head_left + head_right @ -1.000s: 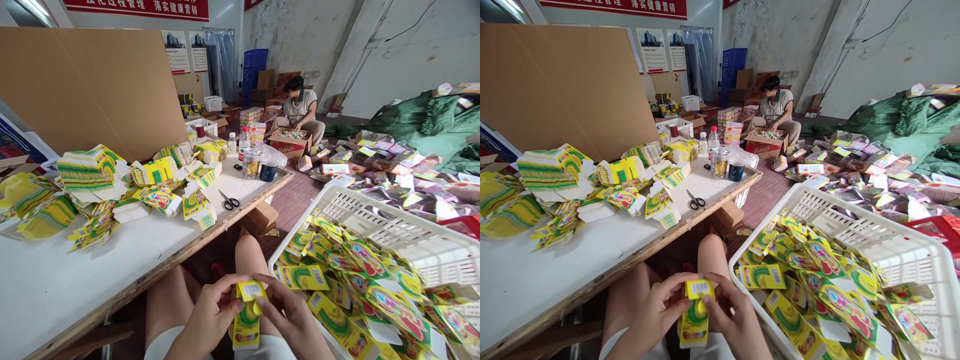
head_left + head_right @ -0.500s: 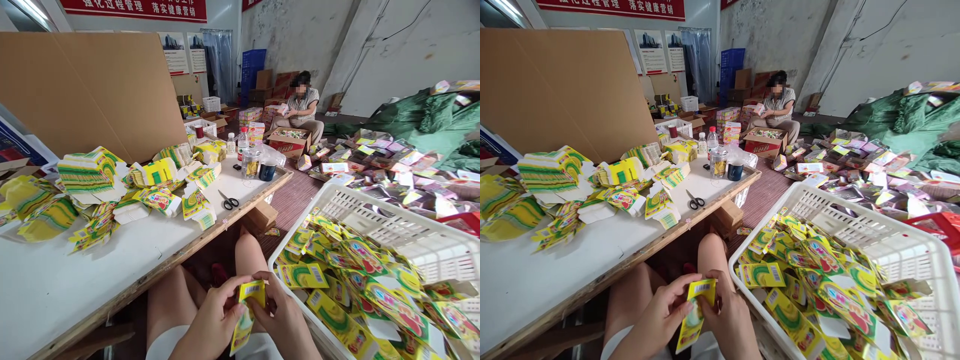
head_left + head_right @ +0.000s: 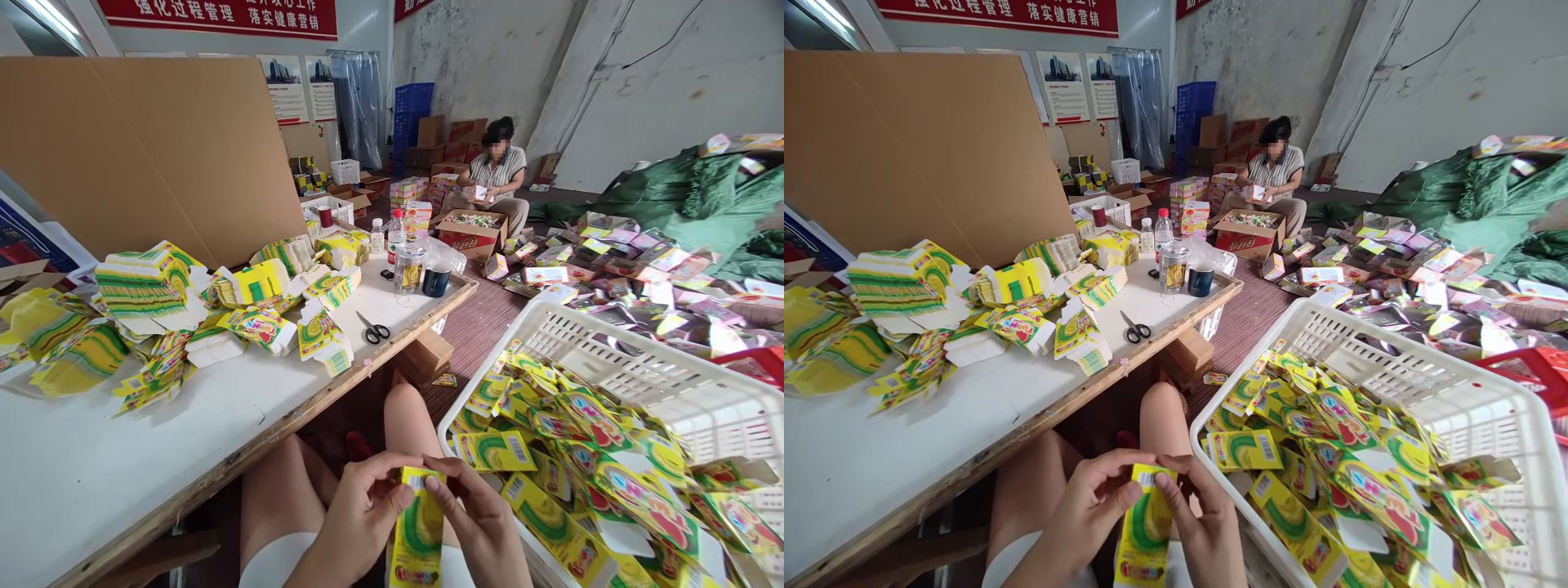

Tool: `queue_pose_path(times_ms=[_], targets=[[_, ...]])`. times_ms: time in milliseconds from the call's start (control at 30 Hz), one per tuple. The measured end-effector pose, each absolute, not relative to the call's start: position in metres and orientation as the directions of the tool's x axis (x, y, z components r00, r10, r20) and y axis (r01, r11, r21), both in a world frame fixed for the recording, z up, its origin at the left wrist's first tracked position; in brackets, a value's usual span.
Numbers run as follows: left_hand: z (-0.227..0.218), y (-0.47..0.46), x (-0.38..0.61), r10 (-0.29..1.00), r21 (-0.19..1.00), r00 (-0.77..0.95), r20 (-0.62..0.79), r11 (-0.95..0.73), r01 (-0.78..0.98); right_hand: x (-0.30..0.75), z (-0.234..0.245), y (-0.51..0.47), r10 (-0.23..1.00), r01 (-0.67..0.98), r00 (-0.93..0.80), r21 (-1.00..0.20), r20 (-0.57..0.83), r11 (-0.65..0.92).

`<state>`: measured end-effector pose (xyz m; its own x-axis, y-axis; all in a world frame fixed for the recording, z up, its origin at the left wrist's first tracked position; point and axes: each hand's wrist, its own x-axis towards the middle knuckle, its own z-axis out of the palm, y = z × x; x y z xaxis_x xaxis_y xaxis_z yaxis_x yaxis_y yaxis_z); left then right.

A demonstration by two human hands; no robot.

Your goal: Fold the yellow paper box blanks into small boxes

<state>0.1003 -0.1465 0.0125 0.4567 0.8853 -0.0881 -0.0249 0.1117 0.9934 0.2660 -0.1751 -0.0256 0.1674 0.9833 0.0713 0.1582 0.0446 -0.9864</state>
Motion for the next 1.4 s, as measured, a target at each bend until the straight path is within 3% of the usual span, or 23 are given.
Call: queue_pose_path(times_ms=[100, 167, 200, 267, 367, 467, 600, 767, 833, 867, 933, 1000, 1100, 1233, 1400], targets=[[0.014, -0.138, 0.097, 0.924, 1.0, 0.382, -0.022, 0.019, 0.013, 0.28, -0.015, -0.175, 0.904, 0.362, 0.279, -0.907, 0.324, 0.214], [0.014, -0.117, 0.084, 0.983, 0.99, 0.173, 0.065, -0.085, 0.109, 0.296, -0.002, -0.174, 0.71, 0.614, 0.438, -0.76, 0.552, 0.213], [0.013, -0.102, 0.074, 0.991, 0.973, 0.004, 0.135, -0.133, 0.19, 0.304, 0.004, -0.174, 0.597, 0.71, 0.503, -0.693, 0.625, 0.127], [0.009, -0.064, 0.052, 0.907, 0.942, -0.352, 0.232, -0.119, 0.313, 0.316, 0.013, -0.173, 0.488, 0.788, 0.545, -0.615, 0.682, -0.022], [-0.002, -0.011, 0.024, 0.876, 0.954, -0.448, 0.175, -0.04, 0.296, 0.318, 0.011, -0.17, 0.556, 0.792, 0.495, -0.61, 0.668, 0.028], [-0.011, 0.016, 0.012, 0.911, 0.967, -0.397, 0.113, -0.01, 0.253, 0.308, -0.003, -0.167, 0.663, 0.727, 0.434, -0.672, 0.61, 0.142], [-0.005, 0.012, 0.007, 0.92, 0.974, -0.369, 0.135, -0.054, 0.22, 0.298, -0.011, -0.167, 0.713, 0.611, 0.461, -0.772, 0.528, 0.176], [0.013, -0.049, 0.029, 0.929, 0.975, -0.328, 0.169, -0.108, 0.195, 0.269, -0.009, -0.165, 0.842, 0.245, 0.505, -0.967, 0.192, 0.073], [0.016, -0.086, 0.049, 0.967, 0.974, -0.199, 0.157, -0.118, 0.195, 0.254, -0.012, -0.161, 0.884, 0.034, 0.457, -0.995, 0.101, 0.096], [0.015, -0.103, 0.059, 0.988, 0.965, -0.035, 0.151, -0.14, 0.22, 0.248, -0.014, -0.158, 0.894, -0.069, 0.441, -0.991, 0.074, 0.116], [0.014, -0.129, 0.076, 0.967, 0.959, 0.226, 0.119, -0.171, 0.225, 0.242, -0.018, -0.154, 0.91, -0.242, 0.416, -0.963, 0.011, 0.122], [0.012, -0.14, 0.084, 0.929, 0.972, 0.357, 0.098, -0.167, 0.166, 0.242, -0.021, -0.152, 0.918, -0.35, 0.393, -0.933, -0.06, 0.089], [0.014, -0.137, 0.084, 0.915, 0.999, 0.404, 0.014, 0.002, -0.041, 0.243, -0.022, -0.155, 0.942, -0.409, 0.323, -0.911, -0.093, 0.05], [0.017, -0.127, 0.082, 0.842, 0.91, 0.537, -0.047, 0.257, -0.324, 0.235, -0.018, -0.161, 0.98, -0.456, 0.157, -0.889, -0.122, -0.037], [0.012, -0.127, 0.086, 0.855, 0.867, 0.517, -0.04, 0.286, -0.407, 0.23, -0.017, -0.161, 0.982, -0.371, 0.174, -0.929, -0.075, -0.005]])
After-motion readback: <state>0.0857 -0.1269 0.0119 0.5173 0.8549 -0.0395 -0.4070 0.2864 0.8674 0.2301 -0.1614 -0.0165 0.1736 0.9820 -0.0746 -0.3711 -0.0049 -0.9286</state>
